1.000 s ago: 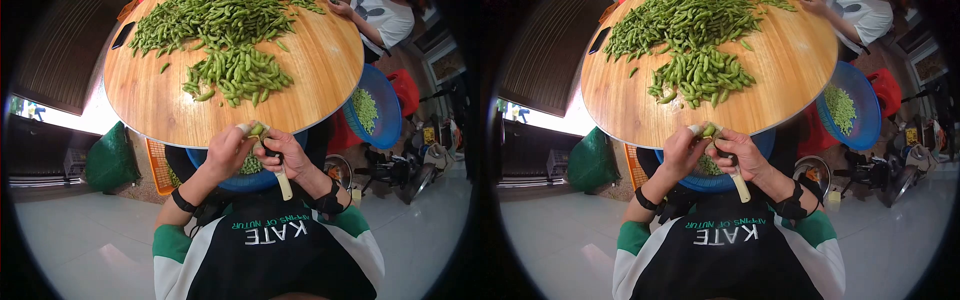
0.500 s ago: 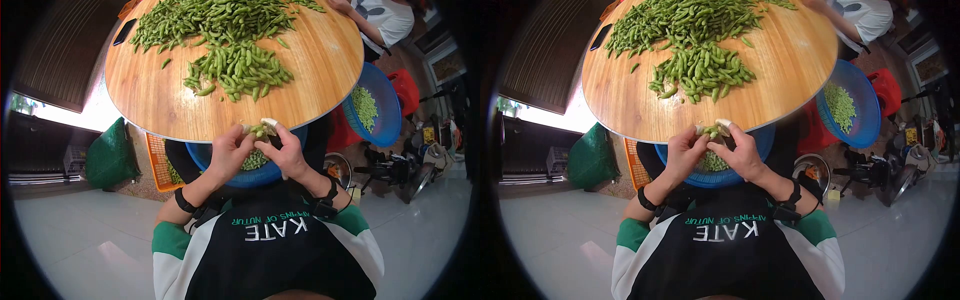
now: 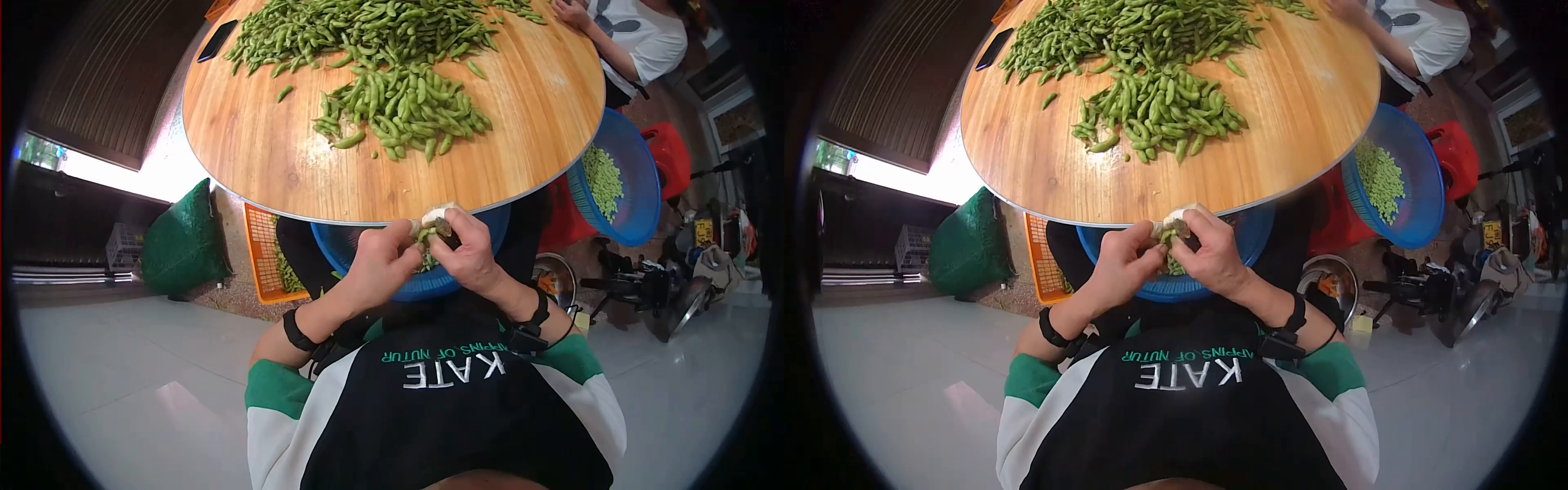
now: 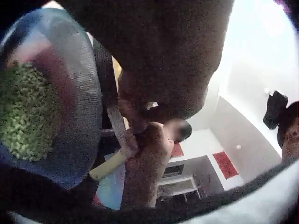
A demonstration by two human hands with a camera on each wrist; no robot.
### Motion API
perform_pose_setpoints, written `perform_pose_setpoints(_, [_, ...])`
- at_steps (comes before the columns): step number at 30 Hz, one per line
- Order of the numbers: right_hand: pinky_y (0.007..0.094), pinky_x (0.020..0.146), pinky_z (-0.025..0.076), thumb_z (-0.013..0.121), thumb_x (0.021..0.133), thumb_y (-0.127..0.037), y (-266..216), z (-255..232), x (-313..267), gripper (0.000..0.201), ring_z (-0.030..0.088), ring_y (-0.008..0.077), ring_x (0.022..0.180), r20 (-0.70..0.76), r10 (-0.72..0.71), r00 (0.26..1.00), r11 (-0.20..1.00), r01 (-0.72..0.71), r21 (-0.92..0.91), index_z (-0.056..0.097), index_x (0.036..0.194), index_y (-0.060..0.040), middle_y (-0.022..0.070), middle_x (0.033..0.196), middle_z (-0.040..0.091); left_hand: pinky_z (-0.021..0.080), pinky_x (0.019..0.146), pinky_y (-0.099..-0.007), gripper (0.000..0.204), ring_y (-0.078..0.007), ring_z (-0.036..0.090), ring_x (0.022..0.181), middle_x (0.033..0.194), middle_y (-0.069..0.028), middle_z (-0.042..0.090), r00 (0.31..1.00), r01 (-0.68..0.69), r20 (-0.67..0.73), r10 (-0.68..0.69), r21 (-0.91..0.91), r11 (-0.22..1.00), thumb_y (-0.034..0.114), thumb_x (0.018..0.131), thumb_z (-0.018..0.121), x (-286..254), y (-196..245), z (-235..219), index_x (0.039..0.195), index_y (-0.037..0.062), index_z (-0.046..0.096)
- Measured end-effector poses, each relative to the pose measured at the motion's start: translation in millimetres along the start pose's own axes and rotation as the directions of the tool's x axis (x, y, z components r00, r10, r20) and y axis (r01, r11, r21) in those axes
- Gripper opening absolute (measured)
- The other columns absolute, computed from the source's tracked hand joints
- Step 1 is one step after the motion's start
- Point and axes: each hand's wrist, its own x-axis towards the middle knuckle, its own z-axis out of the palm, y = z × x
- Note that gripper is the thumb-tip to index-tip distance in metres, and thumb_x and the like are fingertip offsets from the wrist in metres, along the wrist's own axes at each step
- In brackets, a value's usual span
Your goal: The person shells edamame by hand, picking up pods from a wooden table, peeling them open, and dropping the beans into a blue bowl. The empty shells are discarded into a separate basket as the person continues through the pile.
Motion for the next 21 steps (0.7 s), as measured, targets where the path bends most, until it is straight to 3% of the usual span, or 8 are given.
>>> perform_pose_setpoints(1, [0.0252,0.064,0.046,0.058,0.078,0.005,2.9,1.1,-1.7,0.016,0.057,0.0135,0.069,0.002,-0.002,1.0,1.0,0.002,0.002,0.058,0.094,0.0038,0.0084,0.079,0.059,0.037,0.043,-0.0194,0.006,-0.006,0.05,0.051,0.062,-0.0008,0.056,0.975,0.214,0.1,-0.198,-0.181,0.96,0.003,0.084,0.056,-0.3,1.4,-3.6,0.08,0.0005,0.054])
perform_pose_setpoints(6, [0.0301,0.06,0.045,0.06,0.073,0.003,6.1,-5.3,-4.4,0.023,0.055,0.0218,0.064,0.218,0.169,0.961,0.971,-0.2,0.13,0.058,0.095,0.0011,0.0119,0.08,0.055,0.044,0.049,-0.028,0.008,-0.0121,0.055,0.053,0.061,-0.0093,0.059,0.966,0.259,0.079,-0.248,-0.216,0.941,0.004,0.079,0.053,-13.2,-9.4,-26.3,0.079,-0.0044,0.054])
perform_pose_setpoints(9, [0.0262,0.066,0.048,0.057,0.072,0.007,-3.0,-8.8,-1.7,0.027,0.06,0.0174,0.073,0.351,0.054,0.935,0.998,-0.046,-0.033,0.059,0.098,0.0007,0.0106,0.089,0.06,0.048,0.059,-0.0373,0.01,-0.0251,0.06,0.063,0.071,-0.014,0.061,0.99,0.058,0.1,-0.097,0.332,0.941,0.006,0.078,0.057,-34.8,-12.1,-63.3,0.084,-0.0016,0.059])
perform_pose_setpoints(10, [0.0262,0.066,0.048,0.057,0.072,0.007,-0.5,-8.9,-2.1,0.027,0.06,0.0174,0.073,0.349,0.048,0.936,0.999,-0.041,-0.027,0.059,0.098,0.0007,0.0106,0.089,0.06,0.048,0.062,-0.0408,0.012,-0.03,0.061,0.068,0.074,-0.0158,0.061,0.997,-0.072,0.068,0.043,0.517,0.853,0.007,0.077,0.059,-44.5,-9.3,-77.5,0.086,-0.0004,0.06])
perform_pose_setpoints(12, [0.0301,0.07,0.051,0.056,0.072,0.007,6.3,-10.5,-5.8,0.03,0.064,0.0196,0.081,0.395,-0.068,0.916,0.987,0.12,-0.108,0.058,0.101,0.0013,0.013,0.1,0.063,0.047,0.066,-0.0439,0.017,-0.0345,0.06,0.075,0.08,-0.0169,0.059,0.996,0.031,-0.071,0.055,0.847,0.531,0.01,0.077,0.062,-57.9,-10.8,-105.5,0.092,0.0012,0.061])
perform_pose_setpoints(15, [0.0341,0.072,0.053,0.06,0.074,0.003,6.7,-7.5,-4.4,0.031,0.065,0.0277,0.085,0.405,-0.067,0.912,0.992,0.106,-0.073,0.056,0.104,0.0014,0.016,0.104,0.063,0.047,0.067,-0.0426,0.018,-0.0344,0.059,0.075,0.081,-0.016,0.056,0.927,-0.054,-0.101,0.362,0.918,0.393,0.008,0.078,0.062,-37.0,4.7,-117.9,0.096,0.0023,0.061])
perform_pose_setpoints(17, [0.0356,0.073,0.053,0.063,0.074,-0.001,7.8,-4.1,-4.2,0.031,0.064,0.0323,0.085,0.39,-0.058,0.919,0.996,0.079,-0.04,0.056,0.104,0.0014,0.0168,0.101,0.063,0.047,0.066,-0.041,0.019,-0.0341,0.058,0.074,0.083,-0.0141,0.057,0.912,-0.096,-0.206,0.355,0.734,0.672,0.007,0.08,0.062,-4.6,4.4,-110.4,0.098,0.0044,0.061])
perform_pose_setpoints(21, [0.0336,0.07,0.053,0.065,0.079,-0.005,7.5,-10.5,0.3,0.034,0.065,0.028,0.081,0.411,0.046,0.91,0.999,-0.047,-0.008,0.054,0.11,0.0049,0.0175,0.094,0.062,0.047,0.068,-0.0412,0.016,-0.0337,0.057,0.079,0.085,-0.015,0.056,0.847,-0.148,-0.259,0.464,0.724,0.674,0.008,0.08,0.063,72.3,-17.0,-90.7,0.096,0.004,0.062])
